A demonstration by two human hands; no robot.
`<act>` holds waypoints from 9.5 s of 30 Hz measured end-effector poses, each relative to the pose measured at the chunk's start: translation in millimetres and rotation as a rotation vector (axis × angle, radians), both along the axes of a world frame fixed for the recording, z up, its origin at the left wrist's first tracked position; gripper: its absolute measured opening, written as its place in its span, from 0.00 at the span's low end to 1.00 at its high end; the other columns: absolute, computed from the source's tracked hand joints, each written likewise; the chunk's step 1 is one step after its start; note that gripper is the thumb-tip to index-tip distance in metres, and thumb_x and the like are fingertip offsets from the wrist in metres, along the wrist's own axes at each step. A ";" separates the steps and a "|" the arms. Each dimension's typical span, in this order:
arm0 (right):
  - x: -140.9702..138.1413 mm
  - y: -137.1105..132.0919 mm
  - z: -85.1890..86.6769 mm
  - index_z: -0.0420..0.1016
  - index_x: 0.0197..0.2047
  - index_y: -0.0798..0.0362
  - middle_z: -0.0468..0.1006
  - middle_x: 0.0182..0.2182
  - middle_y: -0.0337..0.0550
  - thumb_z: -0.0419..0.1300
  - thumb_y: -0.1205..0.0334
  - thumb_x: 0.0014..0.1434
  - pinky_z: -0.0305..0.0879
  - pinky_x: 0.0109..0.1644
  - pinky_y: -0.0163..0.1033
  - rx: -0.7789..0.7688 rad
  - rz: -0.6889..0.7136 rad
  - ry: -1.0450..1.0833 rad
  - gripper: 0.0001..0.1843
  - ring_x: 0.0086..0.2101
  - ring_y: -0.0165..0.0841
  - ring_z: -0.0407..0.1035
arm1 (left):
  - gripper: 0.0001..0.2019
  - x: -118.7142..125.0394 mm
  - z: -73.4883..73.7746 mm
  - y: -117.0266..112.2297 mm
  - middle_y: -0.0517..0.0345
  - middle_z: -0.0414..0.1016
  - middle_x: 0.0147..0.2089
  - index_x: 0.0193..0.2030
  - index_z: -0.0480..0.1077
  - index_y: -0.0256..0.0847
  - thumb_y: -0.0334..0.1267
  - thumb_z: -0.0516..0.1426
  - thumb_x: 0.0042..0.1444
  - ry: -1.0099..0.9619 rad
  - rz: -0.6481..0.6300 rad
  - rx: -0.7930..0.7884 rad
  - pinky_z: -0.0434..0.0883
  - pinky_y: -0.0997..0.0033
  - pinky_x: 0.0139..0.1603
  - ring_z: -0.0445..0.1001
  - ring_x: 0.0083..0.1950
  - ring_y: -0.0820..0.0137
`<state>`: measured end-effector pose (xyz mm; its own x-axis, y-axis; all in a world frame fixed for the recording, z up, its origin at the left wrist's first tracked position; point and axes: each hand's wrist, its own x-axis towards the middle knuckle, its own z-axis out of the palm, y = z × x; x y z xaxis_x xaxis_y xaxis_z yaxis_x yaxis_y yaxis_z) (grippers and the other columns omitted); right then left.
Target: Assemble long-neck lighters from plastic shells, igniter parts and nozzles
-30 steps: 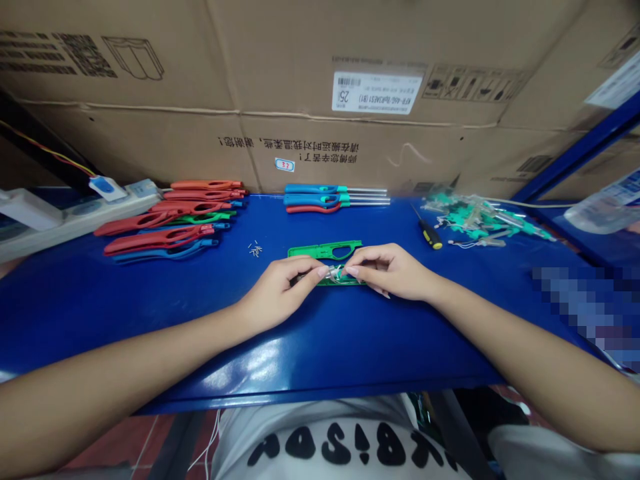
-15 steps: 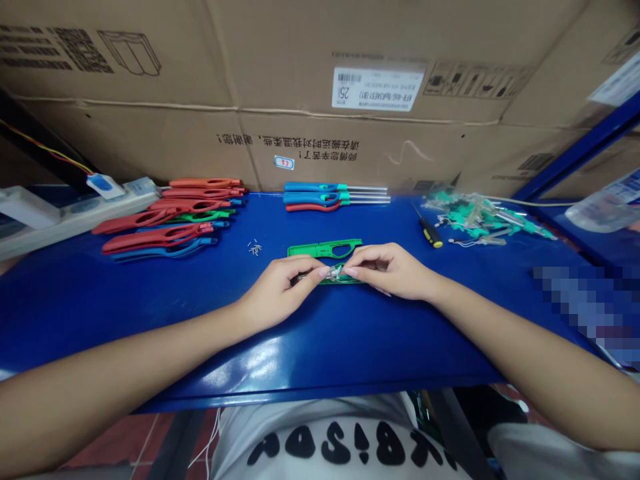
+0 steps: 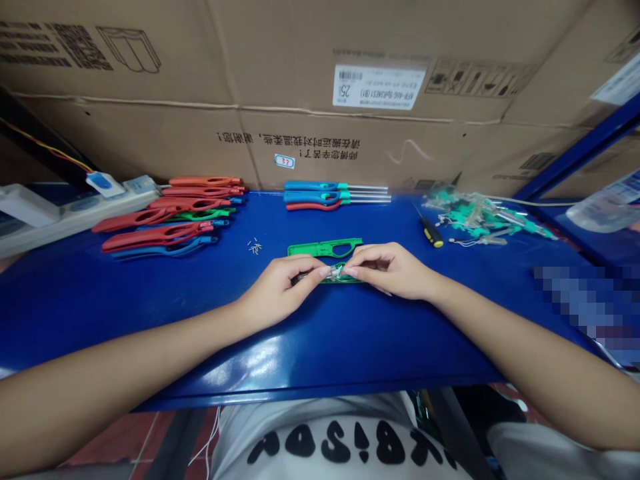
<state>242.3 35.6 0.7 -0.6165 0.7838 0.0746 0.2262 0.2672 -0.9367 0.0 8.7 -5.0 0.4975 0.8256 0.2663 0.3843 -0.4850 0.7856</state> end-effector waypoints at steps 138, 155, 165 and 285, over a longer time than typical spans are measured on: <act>-2.5 -1.1 -2.4 0.80 0.49 0.53 0.79 0.36 0.42 0.60 0.55 0.65 0.64 0.26 0.33 0.097 -0.049 -0.056 0.14 0.23 0.25 0.68 | 0.08 -17.0 8.7 7.9 0.56 0.77 0.39 0.47 0.80 0.41 0.38 0.61 0.64 0.280 -0.007 0.128 0.70 0.72 0.37 0.73 0.32 0.73; -1.8 -0.7 -3.5 0.79 0.49 0.53 0.77 0.32 0.40 0.60 0.55 0.65 0.63 0.25 0.32 0.071 -0.056 -0.068 0.14 0.23 0.25 0.66 | 0.12 -19.2 18.4 5.4 0.51 0.77 0.43 0.45 0.81 0.38 0.35 0.54 0.69 0.460 -0.081 0.204 0.73 0.65 0.46 0.77 0.41 0.65; -1.5 -0.4 -3.4 0.80 0.50 0.56 0.79 0.33 0.43 0.59 0.58 0.65 0.63 0.26 0.34 0.150 -0.034 -0.120 0.16 0.23 0.26 0.66 | 0.10 -17.1 10.9 4.3 0.54 0.76 0.41 0.50 0.80 0.41 0.35 0.58 0.66 0.404 -0.041 0.290 0.72 0.71 0.39 0.77 0.39 0.68; 16.8 0.6 11.5 0.76 0.48 0.52 0.74 0.43 0.46 0.60 0.60 0.66 0.68 0.41 0.40 0.641 0.032 -0.492 0.09 0.38 0.35 0.70 | 0.18 -11.6 -1.2 -1.2 0.43 0.68 0.62 0.64 0.69 0.43 0.39 0.52 0.70 0.498 -0.203 0.487 0.71 0.50 0.63 0.69 0.63 0.56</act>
<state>259.1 36.2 12.1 -0.7172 0.6620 0.2176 0.5557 0.7317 -0.3946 -11.6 7.5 -6.1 0.7863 0.5494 0.2827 0.5053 -0.8351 0.2174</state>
